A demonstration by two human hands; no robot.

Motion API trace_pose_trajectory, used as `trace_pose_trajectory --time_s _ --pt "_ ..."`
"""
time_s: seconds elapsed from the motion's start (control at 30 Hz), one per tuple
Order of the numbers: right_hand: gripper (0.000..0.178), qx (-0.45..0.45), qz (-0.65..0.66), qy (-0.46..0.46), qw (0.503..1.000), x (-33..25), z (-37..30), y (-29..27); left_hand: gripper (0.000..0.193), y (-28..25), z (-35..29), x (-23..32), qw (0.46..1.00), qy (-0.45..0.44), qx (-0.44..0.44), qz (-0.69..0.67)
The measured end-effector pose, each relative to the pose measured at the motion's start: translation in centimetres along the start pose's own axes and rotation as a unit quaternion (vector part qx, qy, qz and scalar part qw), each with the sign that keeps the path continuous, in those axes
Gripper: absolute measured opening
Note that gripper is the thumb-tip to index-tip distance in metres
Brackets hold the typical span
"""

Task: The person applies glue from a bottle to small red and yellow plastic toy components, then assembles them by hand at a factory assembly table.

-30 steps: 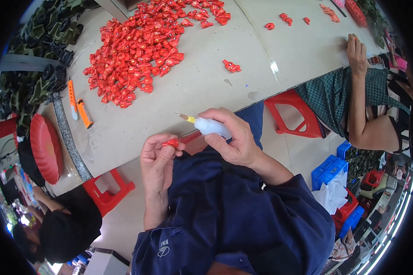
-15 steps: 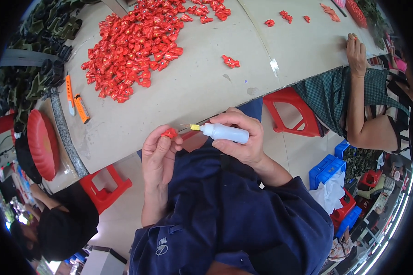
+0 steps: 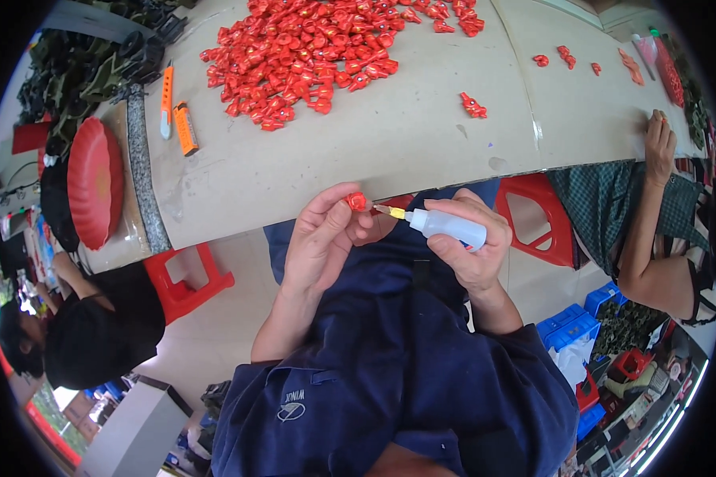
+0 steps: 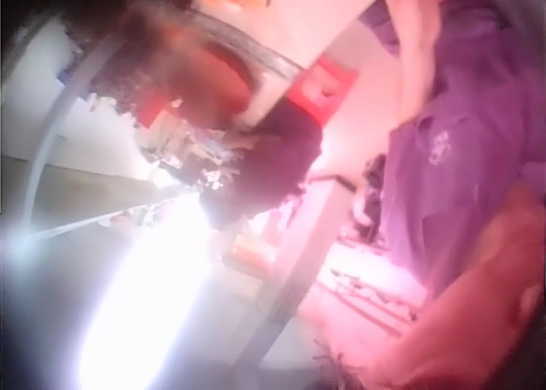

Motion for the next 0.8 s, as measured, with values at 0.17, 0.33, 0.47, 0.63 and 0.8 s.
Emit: trace_pose_trajectory --time_s 0.17,0.33,0.47,0.63,0.8 --pt "0.033 -0.008 -0.020 -0.014 1.000 -0.8 0.3 0.4 0.026 -0.2 0.2 -0.3 0.997 -0.032 -0.037 -0.065" --pt "0.033 -0.011 -0.050 -0.022 0.998 -1.4 0.5 0.9 0.026 -0.1 0.2 -0.4 0.995 -0.049 -0.037 -0.078" --pt "0.033 -0.016 -0.057 -0.023 0.998 -1.6 0.7 1.1 0.024 0.1 0.2 -0.4 0.995 -0.049 -0.048 -0.077" --pt "0.033 -0.017 -0.061 -0.026 0.998 -1.6 0.8 1.4 0.024 0.1 0.2 -0.5 0.993 -0.050 -0.052 -0.093" --pt "0.033 -0.015 -0.060 -0.021 0.998 -1.6 0.8 1.5 0.024 0.1 0.2 -0.5 0.992 -0.055 -0.050 -0.098"
Point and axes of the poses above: each hand's wrist, its own z-axis towards the middle knuckle, its own y-axis out of the palm, x = y × z, the point moved 4 cm from there along z, towards the middle knuckle, and after that the axes turned 12 degrees about -z, right-handed, at the moved point
